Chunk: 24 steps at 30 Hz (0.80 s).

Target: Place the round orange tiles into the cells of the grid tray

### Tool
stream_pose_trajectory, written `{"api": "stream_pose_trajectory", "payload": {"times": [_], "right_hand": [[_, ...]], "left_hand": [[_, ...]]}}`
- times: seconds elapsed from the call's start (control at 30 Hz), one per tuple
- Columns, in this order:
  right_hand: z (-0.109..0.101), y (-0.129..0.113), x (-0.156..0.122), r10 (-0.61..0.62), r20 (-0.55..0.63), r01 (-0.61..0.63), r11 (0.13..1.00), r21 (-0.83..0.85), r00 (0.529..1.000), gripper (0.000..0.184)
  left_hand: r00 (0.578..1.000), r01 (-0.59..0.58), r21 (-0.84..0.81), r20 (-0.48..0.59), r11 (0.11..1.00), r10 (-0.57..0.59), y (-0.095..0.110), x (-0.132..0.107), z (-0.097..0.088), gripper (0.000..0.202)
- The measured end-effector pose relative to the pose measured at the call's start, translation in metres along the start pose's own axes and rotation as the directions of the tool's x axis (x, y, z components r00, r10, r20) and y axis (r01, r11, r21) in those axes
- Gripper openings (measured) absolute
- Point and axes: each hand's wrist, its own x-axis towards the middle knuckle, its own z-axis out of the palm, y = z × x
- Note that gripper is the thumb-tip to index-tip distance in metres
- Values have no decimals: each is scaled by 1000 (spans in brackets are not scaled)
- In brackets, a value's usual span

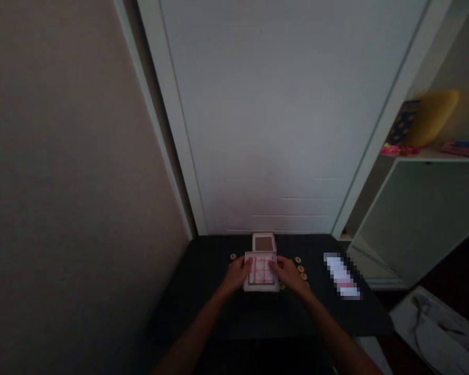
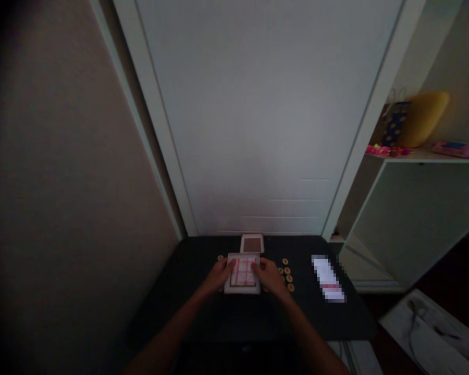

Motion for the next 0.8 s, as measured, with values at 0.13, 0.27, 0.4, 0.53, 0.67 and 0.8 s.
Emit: {"api": "stream_pose_trajectory", "payload": {"times": [0.13, 0.27, 0.4, 0.53, 0.67, 0.8], "right_hand": [[-2, 7, -24, 6, -58, -7, 1000, -23, 998, 33], [2, 15, -47, 25, -86, -26, 1000, -11, 996, 39], [11, 23, -66, 30, -111, -21, 996, 85, 993, 51], [19, 39, -91, 34, -78, -22, 988, 152, 996, 68], [19, 59, -115, -37, 20, 36, 999, 18, 999, 82], [18, 74, -123, -117, 145, 129, 989, -78, 983, 95]], "left_hand": [[994, 6, -39, 106, 999, -2, -14, -30, 1, 59], [982, 69, -116, 183, 991, -47, -24, -60, 2, 77], [980, 122, -217, 181, 969, -83, -31, -79, 2, 88], [972, 170, -242, 198, 955, -123, -42, -93, -3, 91], [961, 214, -249, 228, 945, -157, -55, -103, -5, 96], [960, 240, -242, 204, 940, -193, -56, -106, -2, 101]]}}
